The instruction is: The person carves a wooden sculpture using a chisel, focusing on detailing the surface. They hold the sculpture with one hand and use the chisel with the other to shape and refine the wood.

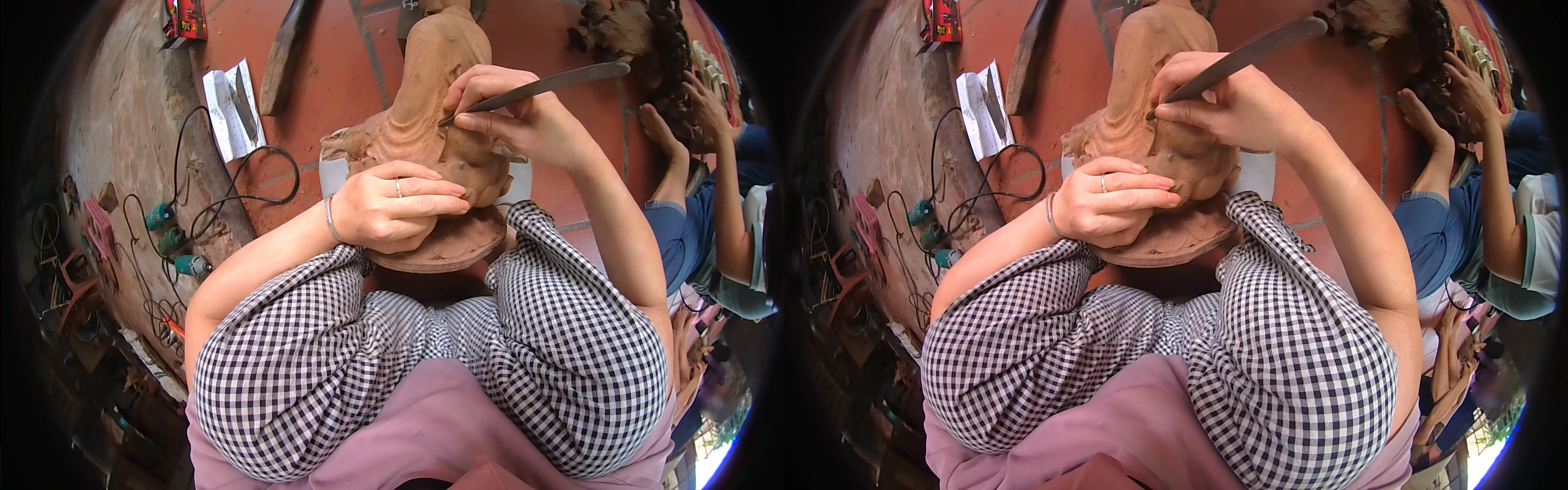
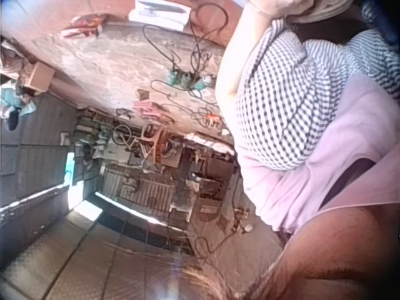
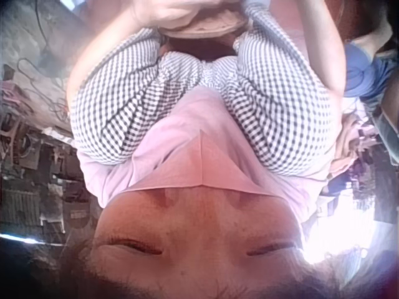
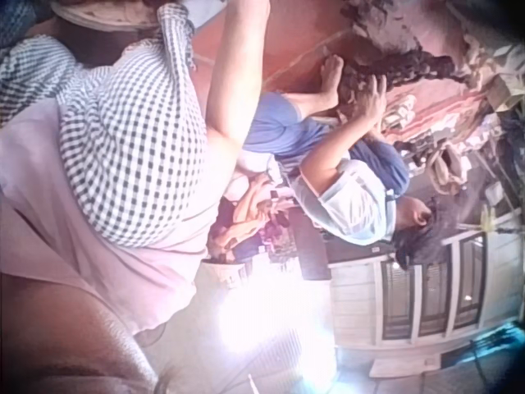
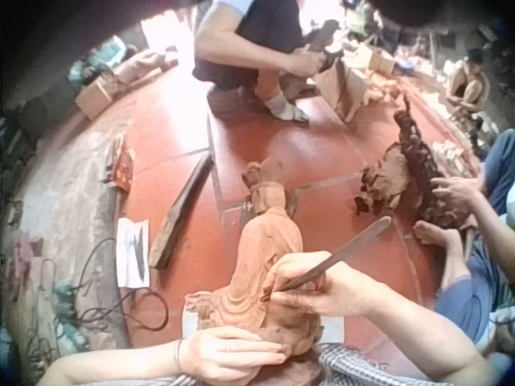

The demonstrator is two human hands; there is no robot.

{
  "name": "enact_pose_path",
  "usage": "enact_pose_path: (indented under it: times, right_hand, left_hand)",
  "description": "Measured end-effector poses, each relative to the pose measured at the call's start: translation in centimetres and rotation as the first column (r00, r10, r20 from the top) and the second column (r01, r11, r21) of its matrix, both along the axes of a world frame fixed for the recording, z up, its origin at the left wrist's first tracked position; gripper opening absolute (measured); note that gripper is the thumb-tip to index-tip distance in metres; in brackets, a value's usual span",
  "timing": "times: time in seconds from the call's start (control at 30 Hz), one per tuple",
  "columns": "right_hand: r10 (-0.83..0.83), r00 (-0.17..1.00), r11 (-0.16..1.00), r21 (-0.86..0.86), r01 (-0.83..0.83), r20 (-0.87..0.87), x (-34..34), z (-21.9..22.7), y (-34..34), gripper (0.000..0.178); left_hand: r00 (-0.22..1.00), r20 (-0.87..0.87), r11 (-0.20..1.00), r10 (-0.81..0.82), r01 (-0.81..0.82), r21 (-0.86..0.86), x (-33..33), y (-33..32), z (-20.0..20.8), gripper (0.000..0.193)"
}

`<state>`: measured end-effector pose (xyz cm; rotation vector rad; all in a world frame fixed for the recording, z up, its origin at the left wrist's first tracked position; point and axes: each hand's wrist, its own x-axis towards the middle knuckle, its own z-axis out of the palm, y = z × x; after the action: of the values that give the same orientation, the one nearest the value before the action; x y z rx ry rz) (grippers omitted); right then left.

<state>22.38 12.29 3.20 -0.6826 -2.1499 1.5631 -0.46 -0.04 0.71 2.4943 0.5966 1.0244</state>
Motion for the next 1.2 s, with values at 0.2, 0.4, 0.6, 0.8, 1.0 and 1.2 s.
enact_pose_path:
  times: [0.2, 0.4, 0.6, 0.8, 1.0, 1.2]
  right_hand:
    - [-0.284, 0.958, 0.921, -0.287, 0.262, -0.037, 1.5, -1.3, -1.1, 0.011]
    - [-0.574, 0.819, 0.72, -0.472, 0.509, 0.009, 3.5, -2.5, -3.3, 0.011]
    - [-0.557, 0.831, 0.714, -0.504, 0.486, 0.013, 2.8, -2.3, -4.5, 0.012]
    - [-0.537, 0.841, 0.838, -0.074, 0.541, 0.064, 0.6, -0.4, -3.4, 0.019]
    - [-0.477, 0.87, 0.878, 0.028, 0.478, 0.121, -0.9, 0.7, -2.8, 0.022]
    - [-0.502, 0.86, 0.857, -0.083, 0.509, 0.091, -0.9, 0.6, -0.9, 0.02]
  left_hand:
    - [1.0, -0.029, 0.999, -0.006, 0.007, 0.035, -0.1, 0.1, -0.1, 0.005]
    - [0.999, -0.044, 0.998, 0.026, -0.029, -0.059, -0.4, 0.1, 0.6, 0.031]
    - [0.939, -0.331, 0.965, 0.096, -0.169, -0.2, -0.5, 1.8, 2.1, 0.067]
    - [0.818, -0.367, 0.757, 0.443, -0.561, -0.336, 0.0, 2.0, 0.5, 0.105]
    - [0.839, -0.326, 0.725, 0.435, -0.541, -0.427, -0.3, 2.0, 0.2, 0.115]
    - [0.844, -0.292, 0.741, 0.449, -0.535, -0.407, -0.1, 2.2, 0.1, 0.114]
